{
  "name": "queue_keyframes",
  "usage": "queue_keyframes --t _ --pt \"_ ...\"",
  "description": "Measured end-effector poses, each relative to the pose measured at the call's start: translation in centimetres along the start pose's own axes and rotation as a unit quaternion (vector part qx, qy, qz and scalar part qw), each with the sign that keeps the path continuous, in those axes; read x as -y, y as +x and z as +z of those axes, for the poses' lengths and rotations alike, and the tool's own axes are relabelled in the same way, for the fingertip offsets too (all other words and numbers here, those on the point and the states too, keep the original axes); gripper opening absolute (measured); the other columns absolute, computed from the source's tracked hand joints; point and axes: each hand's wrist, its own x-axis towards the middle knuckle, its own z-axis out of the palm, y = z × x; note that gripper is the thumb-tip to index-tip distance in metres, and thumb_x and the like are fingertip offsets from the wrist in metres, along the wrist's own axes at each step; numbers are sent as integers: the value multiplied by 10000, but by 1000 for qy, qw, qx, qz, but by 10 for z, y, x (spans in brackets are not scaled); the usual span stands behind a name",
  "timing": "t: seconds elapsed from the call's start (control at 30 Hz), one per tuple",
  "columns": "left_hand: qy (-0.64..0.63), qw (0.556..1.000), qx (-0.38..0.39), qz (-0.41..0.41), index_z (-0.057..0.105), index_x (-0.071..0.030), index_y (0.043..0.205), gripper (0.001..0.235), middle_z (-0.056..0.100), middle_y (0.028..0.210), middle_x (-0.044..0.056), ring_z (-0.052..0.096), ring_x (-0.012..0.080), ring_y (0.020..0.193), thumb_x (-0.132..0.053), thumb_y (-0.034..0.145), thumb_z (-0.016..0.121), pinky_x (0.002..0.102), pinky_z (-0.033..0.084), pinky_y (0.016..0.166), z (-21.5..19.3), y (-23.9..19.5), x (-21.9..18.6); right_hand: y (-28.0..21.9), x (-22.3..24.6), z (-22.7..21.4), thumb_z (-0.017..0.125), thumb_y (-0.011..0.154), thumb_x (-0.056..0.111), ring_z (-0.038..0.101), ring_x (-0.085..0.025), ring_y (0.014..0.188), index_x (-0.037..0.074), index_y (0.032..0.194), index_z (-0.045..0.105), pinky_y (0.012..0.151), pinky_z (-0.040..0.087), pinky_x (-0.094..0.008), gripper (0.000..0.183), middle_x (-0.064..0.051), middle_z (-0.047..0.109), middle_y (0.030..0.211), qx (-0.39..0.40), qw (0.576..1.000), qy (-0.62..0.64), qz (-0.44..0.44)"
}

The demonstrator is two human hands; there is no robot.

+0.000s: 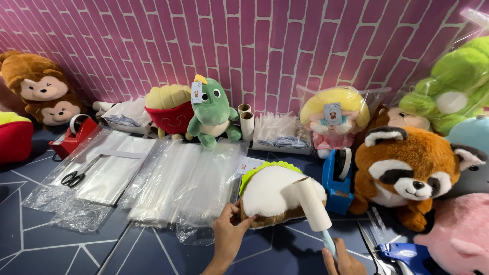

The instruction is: Cleaning a plush toy with a lint roller and attaching a product tag using a tagging gun.

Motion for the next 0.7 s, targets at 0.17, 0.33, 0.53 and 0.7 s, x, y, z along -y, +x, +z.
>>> queue_keyframes --t 0.17,0.33,0.53,0.7 --pt "19 1000 -2 -5 550 -119 763 426 762 745 15 692 87 743 -202 710 964 282 557 619 0 1 7 0 1 0 413 967 554 490 -109 389 341 1137 578 494 399 -280 318 77 500 498 -5 1000 -8 10" --pt "18 1000 -4 6 521 -125 768 454 709 697 11 629 93 695 -218 722 963 280 490 596 0 1 7 -2 3 2 409 968 555 488 -115 379 339 1115 591 488 390 -282 318 76 481 478 -29 999 -9 19" --pt "-6 1000 -2 -12 521 -119 776 418 734 746 23 627 99 724 -211 761 928 288 498 604 -1 1 6 0 3 2 381 959 589 537 -153 412 312 1115 597 519 418 -297 384 42 500 499 -33 998 18 47" --pt "-26 1000 6 4 545 -105 785 363 656 684 12 541 99 656 -220 821 887 278 454 598 -3 0 3 0 6 -5 376 975 563 543 -144 427 307 1102 601 524 426 -295 363 47 512 530 -12 998 31 45"
